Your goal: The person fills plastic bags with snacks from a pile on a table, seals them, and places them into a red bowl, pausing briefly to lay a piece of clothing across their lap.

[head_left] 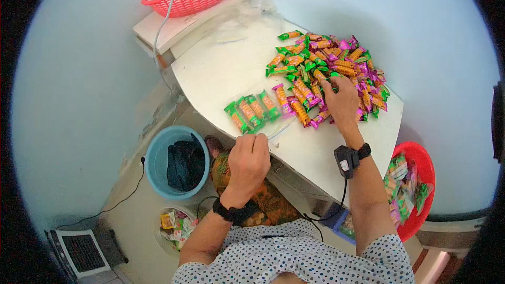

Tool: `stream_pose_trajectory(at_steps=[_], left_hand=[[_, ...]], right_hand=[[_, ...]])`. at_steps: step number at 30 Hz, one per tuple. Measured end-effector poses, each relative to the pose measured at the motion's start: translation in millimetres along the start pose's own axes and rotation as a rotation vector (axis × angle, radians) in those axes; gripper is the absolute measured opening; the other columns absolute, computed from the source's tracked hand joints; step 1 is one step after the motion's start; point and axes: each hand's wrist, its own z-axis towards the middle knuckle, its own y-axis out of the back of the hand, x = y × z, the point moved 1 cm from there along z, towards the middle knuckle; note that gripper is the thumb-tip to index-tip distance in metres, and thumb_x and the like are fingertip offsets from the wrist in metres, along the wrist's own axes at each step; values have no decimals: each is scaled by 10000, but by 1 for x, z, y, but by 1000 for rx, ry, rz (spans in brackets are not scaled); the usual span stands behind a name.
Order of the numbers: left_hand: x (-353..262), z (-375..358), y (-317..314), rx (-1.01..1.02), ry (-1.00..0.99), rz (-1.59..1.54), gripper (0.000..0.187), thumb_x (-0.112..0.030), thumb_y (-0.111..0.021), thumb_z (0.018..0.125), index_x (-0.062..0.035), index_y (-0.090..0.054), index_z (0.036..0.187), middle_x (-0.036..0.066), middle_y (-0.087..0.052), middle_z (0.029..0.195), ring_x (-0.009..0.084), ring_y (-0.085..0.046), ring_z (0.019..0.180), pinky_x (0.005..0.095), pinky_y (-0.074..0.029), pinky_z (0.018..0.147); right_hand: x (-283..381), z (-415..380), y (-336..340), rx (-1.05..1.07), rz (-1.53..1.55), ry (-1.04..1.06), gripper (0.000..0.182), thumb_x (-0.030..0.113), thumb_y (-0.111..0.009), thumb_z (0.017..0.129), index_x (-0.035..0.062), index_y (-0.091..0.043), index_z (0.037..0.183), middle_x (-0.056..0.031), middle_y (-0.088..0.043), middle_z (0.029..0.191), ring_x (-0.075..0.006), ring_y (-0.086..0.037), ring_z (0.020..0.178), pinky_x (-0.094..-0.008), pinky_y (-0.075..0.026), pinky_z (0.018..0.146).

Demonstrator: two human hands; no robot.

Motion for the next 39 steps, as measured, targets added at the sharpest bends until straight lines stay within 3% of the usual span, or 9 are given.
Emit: stream_pose_trajectory(at_steps=[7, 10, 13, 16, 19, 22, 25, 39], left_hand=[[-2, 1, -2, 17, -4, -45, 140, 7, -689, 788, -31, -610, 896, 126, -571, 803, 311, -593, 732, 399, -504, 627], [-1, 5, 1, -17, 20, -90, 134, 6, -688, 789, -29, -609, 891, 131, -567, 793, 320, -595, 727, 408, -505, 625], [0, 7, -1, -40, 27, -134, 131, 2, -691, 788, -30, -608, 884, 133, -569, 790, 325, -597, 726, 412, -506, 622], [-4, 5, -6, -44, 54, -175, 129, -4, -694, 786, -35, -610, 879, 129, -575, 786, 323, -601, 724, 414, -507, 615], [-4, 7, -6, -44, 78, -207, 130, -4, -695, 784, -39, -611, 878, 126, -578, 775, 321, -604, 719, 414, -506, 606], [-3, 9, -6, -82, 81, -226, 114, -6, -667, 786, -46, -571, 832, 116, -531, 750, 307, -582, 706, 400, -492, 593], [-1, 11, -6, -119, 101, -234, 106, -10, -655, 794, -48, -558, 816, 113, -514, 735, 303, -575, 698, 396, -488, 587], [-4, 16, -4, -130, 104, -285, 132, -13, -709, 764, -41, -640, 873, 98, -602, 765, 298, -617, 688, 401, -511, 596]], right_hand=[[16, 6, 23, -41, 96, -59, 214, 224, -711, 835, 12, -731, 861, -132, -713, 853, -296, -671, 758, -386, -515, 713], [18, 7, 43, -19, 157, -92, 232, 223, -719, 831, -6, -728, 867, -92, -706, 763, -229, -658, 682, -343, -502, 664], [37, -1, 79, 172, 333, -194, 227, 227, -724, 850, 0, -731, 857, -18, -631, 645, -123, -568, 553, -278, -440, 532], [48, -30, 101, 406, 770, -519, 204, 216, -713, 881, 16, -730, 850, 33, -541, 591, -50, -450, 482, -219, -329, 443], [60, -66, 106, 537, 855, -630, 173, 193, -699, 900, 23, -718, 870, 18, -567, 613, -41, -421, 457, -211, -283, 414], [65, -90, 95, 658, 972, -786, 173, 152, -690, 902, -16, -694, 944, -36, -643, 707, -58, -441, 460, -220, -298, 416], [72, -94, 82, 675, 1046, -852, 170, 150, -680, 907, -15, -688, 946, -39, -639, 703, -63, -434, 458, -224, -292, 413], [85, -84, 62, 737, 990, -833, 153, 140, -663, 915, -12, -676, 927, -30, -634, 713, -58, -438, 459, -222, -303, 400]])
